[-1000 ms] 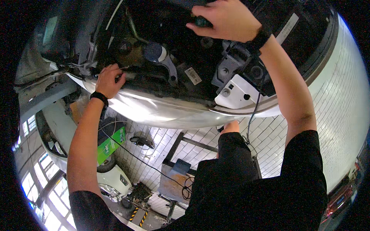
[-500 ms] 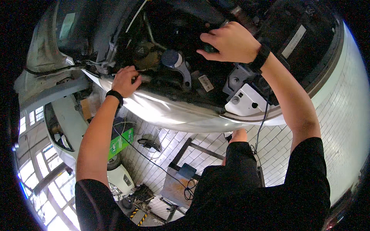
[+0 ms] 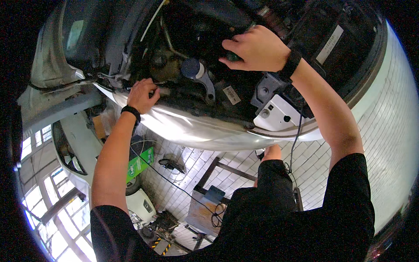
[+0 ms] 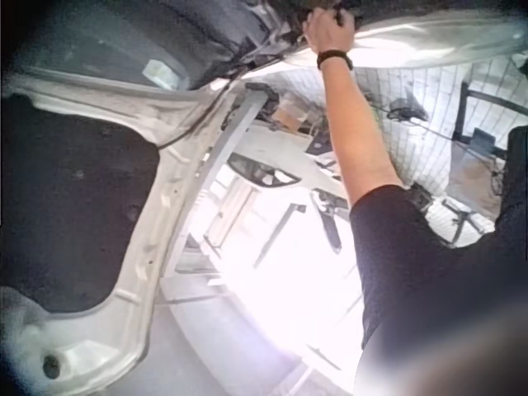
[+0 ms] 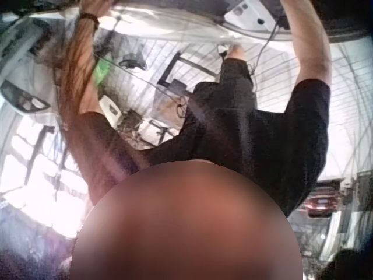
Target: The person walks to a white car with its hood open and uses a wrench and a screwdriver to work on components within the engine bay. The person repeatedly tightens and adjusts parts under the hood.
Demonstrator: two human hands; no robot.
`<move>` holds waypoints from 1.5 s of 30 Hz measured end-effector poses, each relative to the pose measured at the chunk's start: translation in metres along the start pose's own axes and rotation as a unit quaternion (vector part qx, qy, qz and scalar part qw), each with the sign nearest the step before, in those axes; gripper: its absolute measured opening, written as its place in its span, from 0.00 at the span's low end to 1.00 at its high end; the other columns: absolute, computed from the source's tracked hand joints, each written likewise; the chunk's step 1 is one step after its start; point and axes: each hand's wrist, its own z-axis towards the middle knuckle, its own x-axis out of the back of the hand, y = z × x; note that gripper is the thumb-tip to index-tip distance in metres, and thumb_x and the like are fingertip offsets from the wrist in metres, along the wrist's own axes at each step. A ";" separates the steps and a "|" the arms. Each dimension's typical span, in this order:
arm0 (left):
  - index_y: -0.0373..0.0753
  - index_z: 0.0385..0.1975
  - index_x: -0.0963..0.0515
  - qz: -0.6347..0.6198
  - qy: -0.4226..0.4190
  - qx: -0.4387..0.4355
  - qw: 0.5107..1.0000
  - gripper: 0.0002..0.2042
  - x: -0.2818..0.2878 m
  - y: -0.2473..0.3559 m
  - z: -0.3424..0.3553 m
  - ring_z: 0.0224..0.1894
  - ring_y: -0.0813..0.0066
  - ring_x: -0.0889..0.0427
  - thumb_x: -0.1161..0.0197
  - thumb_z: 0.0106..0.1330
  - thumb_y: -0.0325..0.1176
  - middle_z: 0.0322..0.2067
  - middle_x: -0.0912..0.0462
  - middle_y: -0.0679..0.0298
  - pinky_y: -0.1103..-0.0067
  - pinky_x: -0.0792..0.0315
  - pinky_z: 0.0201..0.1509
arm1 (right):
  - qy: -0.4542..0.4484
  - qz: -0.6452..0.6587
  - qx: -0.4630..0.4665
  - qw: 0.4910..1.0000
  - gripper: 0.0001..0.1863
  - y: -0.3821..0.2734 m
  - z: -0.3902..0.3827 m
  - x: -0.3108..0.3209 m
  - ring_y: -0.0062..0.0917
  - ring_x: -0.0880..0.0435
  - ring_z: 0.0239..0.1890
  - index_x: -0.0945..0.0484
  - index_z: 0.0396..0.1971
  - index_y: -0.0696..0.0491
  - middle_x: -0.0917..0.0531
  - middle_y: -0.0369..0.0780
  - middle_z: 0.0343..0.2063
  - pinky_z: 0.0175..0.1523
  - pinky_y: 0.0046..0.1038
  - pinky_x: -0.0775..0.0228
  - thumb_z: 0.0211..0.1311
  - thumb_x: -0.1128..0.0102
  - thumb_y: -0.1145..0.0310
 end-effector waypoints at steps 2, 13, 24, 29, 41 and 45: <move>0.34 0.27 0.18 -0.004 -0.008 0.004 1.000 0.13 0.001 -0.002 -0.001 0.45 0.54 0.21 0.39 0.66 0.39 0.34 0.22 0.56 0.61 0.30 0.52 | -0.019 -0.005 -0.010 1.000 0.19 -0.001 0.000 0.001 0.39 0.15 0.26 0.20 0.33 0.50 0.18 0.40 0.21 0.33 0.37 0.21 0.66 0.37 0.47; 0.38 0.27 0.16 0.006 -0.027 0.025 0.999 0.14 0.003 0.001 -0.001 0.47 0.57 0.21 0.40 0.66 0.42 0.35 0.21 0.59 0.63 0.30 0.56 | -0.028 0.002 -0.002 1.000 0.20 -0.005 0.002 -0.001 0.38 0.15 0.25 0.21 0.32 0.50 0.21 0.39 0.18 0.33 0.37 0.22 0.66 0.37 0.47; 0.36 0.29 0.17 0.004 -0.015 0.006 1.000 0.13 0.001 -0.002 -0.002 0.44 0.53 0.21 0.38 0.65 0.40 0.35 0.21 0.57 0.62 0.29 0.53 | -0.005 -0.007 -0.014 1.000 0.19 -0.007 0.001 -0.002 0.37 0.17 0.24 0.21 0.32 0.49 0.22 0.38 0.19 0.32 0.36 0.24 0.65 0.35 0.47; 0.36 0.28 0.17 0.016 -0.013 0.000 1.000 0.13 -0.002 -0.004 -0.003 0.44 0.54 0.21 0.38 0.65 0.40 0.34 0.22 0.57 0.61 0.29 0.53 | -0.025 0.001 -0.014 1.000 0.17 -0.007 0.002 0.000 0.36 0.17 0.25 0.20 0.34 0.51 0.19 0.38 0.23 0.32 0.33 0.26 0.63 0.31 0.52; 0.35 0.29 0.16 0.022 -0.016 0.009 1.000 0.14 -0.001 -0.003 -0.003 0.47 0.53 0.21 0.39 0.66 0.41 0.36 0.20 0.56 0.60 0.29 0.56 | -0.008 -0.004 -0.010 1.000 0.18 -0.010 0.003 0.000 0.37 0.17 0.23 0.22 0.33 0.49 0.22 0.38 0.19 0.31 0.36 0.24 0.64 0.34 0.48; 0.35 0.30 0.16 0.027 -0.013 0.010 0.999 0.14 -0.006 -0.007 -0.003 0.47 0.53 0.21 0.39 0.67 0.41 0.37 0.20 0.55 0.61 0.29 0.57 | -0.016 -0.006 -0.008 1.000 0.18 -0.010 0.002 0.000 0.37 0.17 0.23 0.22 0.35 0.49 0.22 0.38 0.19 0.31 0.36 0.24 0.64 0.34 0.48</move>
